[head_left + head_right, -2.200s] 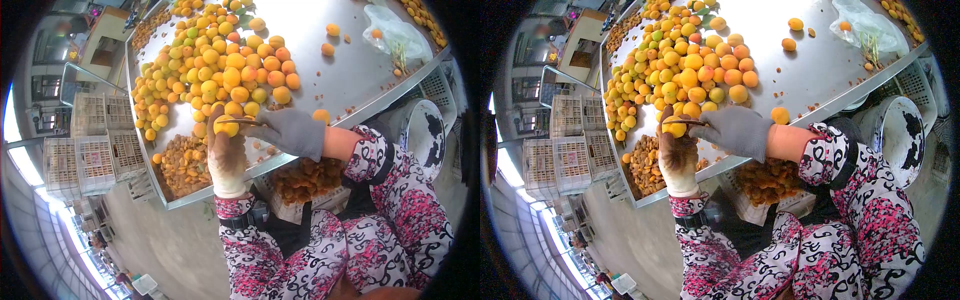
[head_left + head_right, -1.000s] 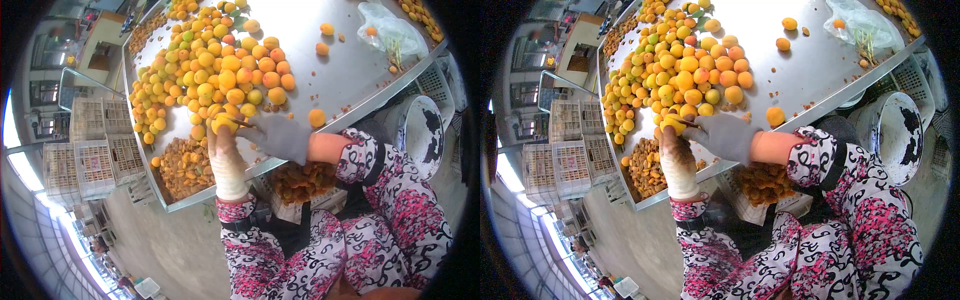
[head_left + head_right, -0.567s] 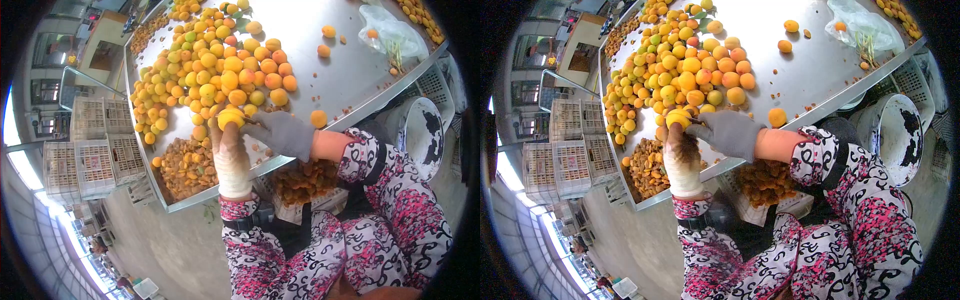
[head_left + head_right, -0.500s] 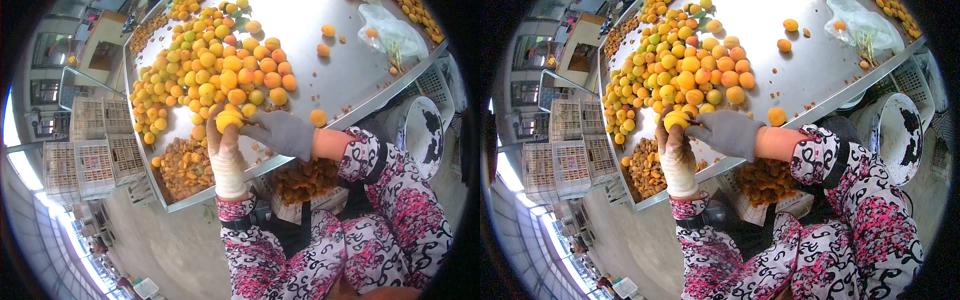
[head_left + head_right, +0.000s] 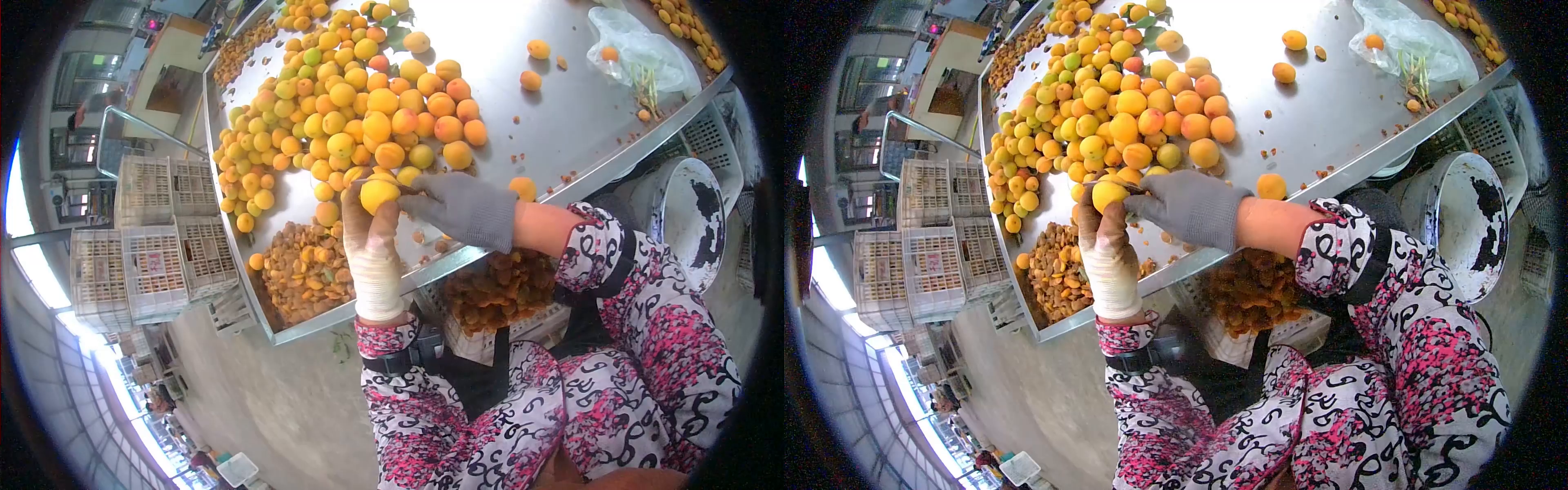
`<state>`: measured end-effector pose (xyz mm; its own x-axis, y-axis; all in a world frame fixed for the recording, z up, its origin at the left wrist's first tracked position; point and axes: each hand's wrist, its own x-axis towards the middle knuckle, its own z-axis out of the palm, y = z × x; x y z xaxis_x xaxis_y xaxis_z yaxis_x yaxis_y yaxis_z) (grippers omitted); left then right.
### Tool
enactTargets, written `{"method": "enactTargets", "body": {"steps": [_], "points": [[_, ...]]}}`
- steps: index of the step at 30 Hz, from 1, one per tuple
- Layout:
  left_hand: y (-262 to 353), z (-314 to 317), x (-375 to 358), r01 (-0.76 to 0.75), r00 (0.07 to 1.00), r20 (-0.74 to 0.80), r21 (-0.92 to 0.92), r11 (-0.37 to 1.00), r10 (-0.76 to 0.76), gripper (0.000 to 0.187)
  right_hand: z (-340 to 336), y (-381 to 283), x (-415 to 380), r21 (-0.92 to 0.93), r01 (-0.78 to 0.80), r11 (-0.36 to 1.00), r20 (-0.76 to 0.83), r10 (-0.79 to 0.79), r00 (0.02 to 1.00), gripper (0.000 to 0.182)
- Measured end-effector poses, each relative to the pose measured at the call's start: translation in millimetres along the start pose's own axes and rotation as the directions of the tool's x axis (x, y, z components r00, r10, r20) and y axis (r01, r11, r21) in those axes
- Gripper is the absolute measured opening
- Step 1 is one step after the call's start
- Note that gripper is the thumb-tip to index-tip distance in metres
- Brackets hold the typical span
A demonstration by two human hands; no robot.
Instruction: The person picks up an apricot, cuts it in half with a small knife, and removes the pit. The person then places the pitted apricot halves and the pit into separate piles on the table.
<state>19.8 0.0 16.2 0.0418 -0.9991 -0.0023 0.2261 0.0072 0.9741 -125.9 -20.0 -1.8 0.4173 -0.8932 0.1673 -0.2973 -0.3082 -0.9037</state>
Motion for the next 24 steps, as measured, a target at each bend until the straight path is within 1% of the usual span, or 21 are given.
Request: {"method": "enactTargets", "body": {"steps": [1, 2, 4, 5, 6, 7, 8, 9, 10, 11, 12, 14, 16, 17, 18, 19, 20, 21, 22, 23, 24], "points": [[-2, 0, 0, -0.050, 0.999, 0.008, 0.025, 0.998, 0.050, 0.036, 1, -2, -2, -0.076, 0.138, 0.987, -0.038, -0.142, 0.989, 0.041], [-5, 5, 0, -0.049, 0.999, 0.013, 0.025, 0.999, 0.048, 0.036, 4, -3, -4, -0.077, 0.136, 0.988, -0.042, -0.139, 0.989, 0.041], [-11, 13, -1, 0.101, 0.982, -0.142, -0.178, 0.979, -0.127, 0.037, 13, -9, -7, 0.139, -0.095, 0.986, -0.088, 0.108, 0.990, 0.041], [-19, 9, 7, -0.129, 0.989, -0.035, 0.309, 0.942, 0.147, 0.034, 9, -22, -8, 0.194, -0.237, 0.952, -0.019, 0.245, 0.969, 0.041], [-24, 5, 7, -0.130, 0.988, -0.035, 0.310, 0.942, 0.148, 0.034, 10, -21, -9, 0.194, -0.236, 0.952, -0.019, 0.244, 0.970, 0.041], [-27, 1, 8, -0.042, 0.996, -0.070, 0.089, 0.995, 0.048, 0.034, 12, -17, -9, 0.136, -0.194, 0.972, -0.051, 0.202, 0.978, 0.041], [-25, -1, 8, 0.047, 0.995, -0.081, -0.138, 0.989, -0.059, 0.035, 14, -15, -9, 0.076, -0.154, 0.985, -0.081, 0.160, 0.984, 0.041], [-19, -9, 7, 0.031, 0.999, -0.025, 0.136, 0.990, -0.028, 0.036, 13, -12, -10, 0.075, -0.154, 0.985, -0.085, 0.160, 0.984, 0.041], [-13, -17, 5, -0.004, 0.999, 0.037, 0.398, 0.917, -0.012, 0.036, 10, -8, -9, 0.040, -0.100, 0.994, -0.062, 0.102, 0.993, 0.040], [-1, -6, 1, -0.013, 1.000, 0.007, 0.243, 0.970, 0.011, 0.036, 8, -6, -9, 0.007, -0.045, 0.999, -0.036, 0.046, 0.998, 0.040], [0, -2, 1, -0.010, 1.000, 0.007, 0.244, 0.970, 0.009, 0.036, 7, -6, -8, 0.009, -0.047, 0.999, -0.036, 0.048, 0.998, 0.040], [0, 3, 4, -0.046, 0.993, -0.115, -0.098, 0.994, 0.035, 0.030, 7, -7, -6, 0.059, -0.079, 0.995, 0.007, 0.079, 0.997, 0.039], [-8, -1, 4, -0.081, 0.989, -0.133, -0.071, 0.994, 0.071, 0.029, 16, -5, -10, -0.015, -0.049, 0.999, -0.025, 0.048, 0.999, 0.038], [-13, -1, 2, -0.163, 0.980, -0.080, 0.208, 0.964, 0.183, 0.033, 19, -6, -11, -0.089, -0.022, 0.996, -0.056, 0.018, 0.998, 0.038], [-16, -3, 1, -0.242, 0.962, 0.003, 0.467, 0.850, 0.273, 0.037, 19, -6, -10, -0.086, -0.024, 0.996, -0.056, 0.020, 0.998, 0.038], [-16, -11, 3, -0.372, 0.904, 0.252, 0.861, 0.346, 0.345, 0.031, 21, -7, -8, -0.109, -0.093, 0.990, -0.048, 0.088, 0.995, 0.037], [-16, -7, 4, -0.372, 0.905, 0.252, 0.861, 0.346, 0.344, 0.031, 21, -9, -6, -0.134, -0.159, 0.978, -0.044, 0.155, 0.987, 0.037], [-17, -1, 4, -0.297, 0.950, 0.131, 0.663, 0.687, 0.284, 0.032, 20, -12, -7, -0.132, -0.161, 0.978, -0.043, 0.156, 0.987, 0.037], [-17, 2, 4, -0.181, 0.983, 0.039, 0.354, 0.917, 0.179, 0.034, 19, -15, -7, -0.136, -0.177, 0.975, -0.051, 0.172, 0.984, 0.037], [-22, -1, 5, -0.181, 0.983, 0.038, 0.355, 0.917, 0.179, 0.034, 18, -18, -7, -0.140, -0.193, 0.971, -0.062, 0.186, 0.981, 0.036], [-30, -8, 6, -0.073, 0.994, -0.076, 0.136, 0.988, 0.084, 0.035, 19, -20, -7, -0.141, -0.193, 0.971, -0.062, 0.186, 0.981, 0.036]]}}
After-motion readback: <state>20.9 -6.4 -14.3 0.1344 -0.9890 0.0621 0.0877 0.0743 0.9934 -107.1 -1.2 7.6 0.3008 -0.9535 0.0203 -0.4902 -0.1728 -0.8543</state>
